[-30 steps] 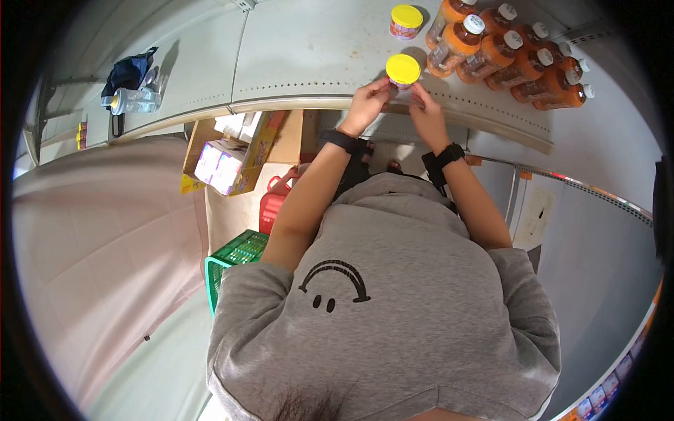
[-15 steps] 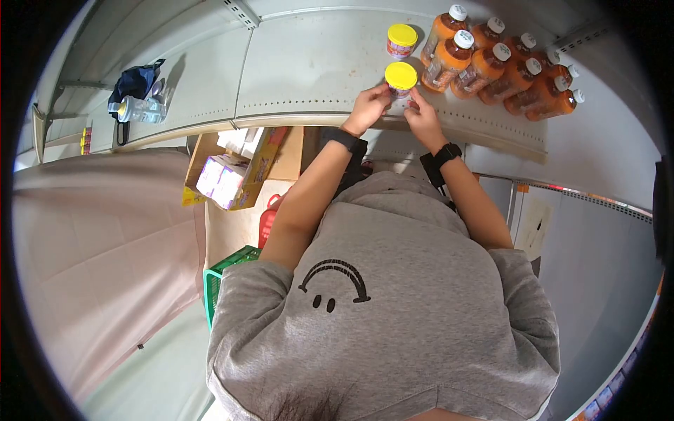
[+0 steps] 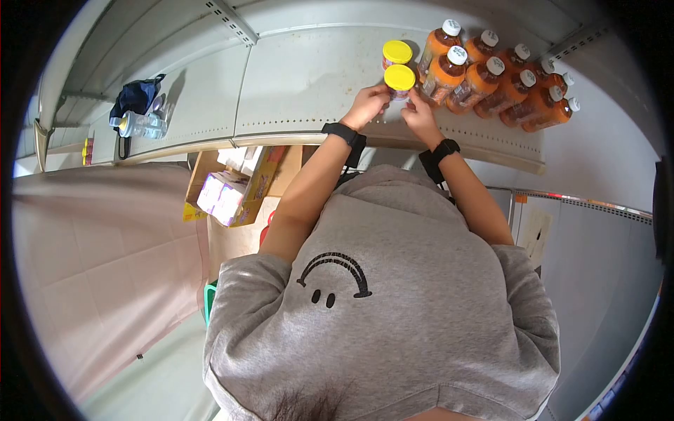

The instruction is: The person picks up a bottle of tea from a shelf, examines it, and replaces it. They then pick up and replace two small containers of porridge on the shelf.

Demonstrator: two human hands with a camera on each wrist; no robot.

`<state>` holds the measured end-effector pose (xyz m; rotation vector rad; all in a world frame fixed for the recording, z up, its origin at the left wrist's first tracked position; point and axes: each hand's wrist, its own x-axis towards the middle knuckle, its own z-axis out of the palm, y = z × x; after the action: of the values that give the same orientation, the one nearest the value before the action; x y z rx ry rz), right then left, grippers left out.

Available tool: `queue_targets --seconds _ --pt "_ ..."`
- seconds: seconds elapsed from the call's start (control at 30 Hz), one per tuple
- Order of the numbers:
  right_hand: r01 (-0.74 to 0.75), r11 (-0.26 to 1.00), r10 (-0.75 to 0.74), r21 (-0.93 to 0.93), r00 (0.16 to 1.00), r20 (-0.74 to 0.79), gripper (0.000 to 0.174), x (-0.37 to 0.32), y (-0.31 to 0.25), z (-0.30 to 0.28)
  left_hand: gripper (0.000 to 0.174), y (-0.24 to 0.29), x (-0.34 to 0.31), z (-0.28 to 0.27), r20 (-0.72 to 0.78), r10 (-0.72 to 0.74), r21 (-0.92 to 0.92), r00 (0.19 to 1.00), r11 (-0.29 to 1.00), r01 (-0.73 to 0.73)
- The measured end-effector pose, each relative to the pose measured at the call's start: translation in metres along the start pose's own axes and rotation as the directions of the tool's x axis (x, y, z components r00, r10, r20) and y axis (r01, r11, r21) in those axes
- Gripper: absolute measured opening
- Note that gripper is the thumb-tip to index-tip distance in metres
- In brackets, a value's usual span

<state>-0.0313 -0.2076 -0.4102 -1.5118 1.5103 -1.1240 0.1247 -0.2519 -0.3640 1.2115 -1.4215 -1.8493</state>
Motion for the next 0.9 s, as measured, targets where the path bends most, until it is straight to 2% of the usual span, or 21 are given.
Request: queue_targets --seconds 0.17,0.33,0.47,0.67,0.73,0.8,0.9 --pt "-0.018 0.997 0.018 -0.069 1.000 -0.004 0.065 0.003 0.004 0.000 0.035 -0.001 0.009 -0.005 0.004 -0.005 0.035 1.000 0.999 0.005" --pt "-0.021 0.999 0.021 -0.035 1.000 0.017 0.065 0.003 0.001 0.000 0.038 0.004 0.001 -0.002 0.003 -0.028 0.027 1.000 0.999 0.028" --pt "-0.023 0.999 0.023 -0.034 1.000 0.000 0.062 -0.007 -0.004 0.003 0.039 -0.018 0.002 -0.002 0.038 0.003 -0.007 0.999 1.000 -0.003" --pt "-0.005 0.999 0.004 -0.052 1.000 -0.028 0.056 -0.041 -0.025 0.008 0.037 -0.018 -0.035 0.011 -0.087 0.007 -0.084 0.996 0.996 -0.014" --pt "-0.005 1.000 0.005 -0.014 1.000 -0.025 0.055 -0.051 -0.033 0.005 0.034 -0.020 -0.044 0.015 -0.105 0.054 -0.113 0.993 0.991 -0.066" --pt "-0.009 1.000 0.010 0.027 1.000 -0.027 0.054 -0.063 -0.040 0.002 0.032 -0.024 -0.053 0.021 -0.095 0.058 -0.113 0.994 0.991 -0.069" --pt "-0.001 0.999 0.001 -0.038 1.000 0.004 0.053 -0.080 -0.047 -0.003 0.029 -0.030 -0.063 0.027 -0.058 0.055 -0.130 0.997 0.990 -0.062"
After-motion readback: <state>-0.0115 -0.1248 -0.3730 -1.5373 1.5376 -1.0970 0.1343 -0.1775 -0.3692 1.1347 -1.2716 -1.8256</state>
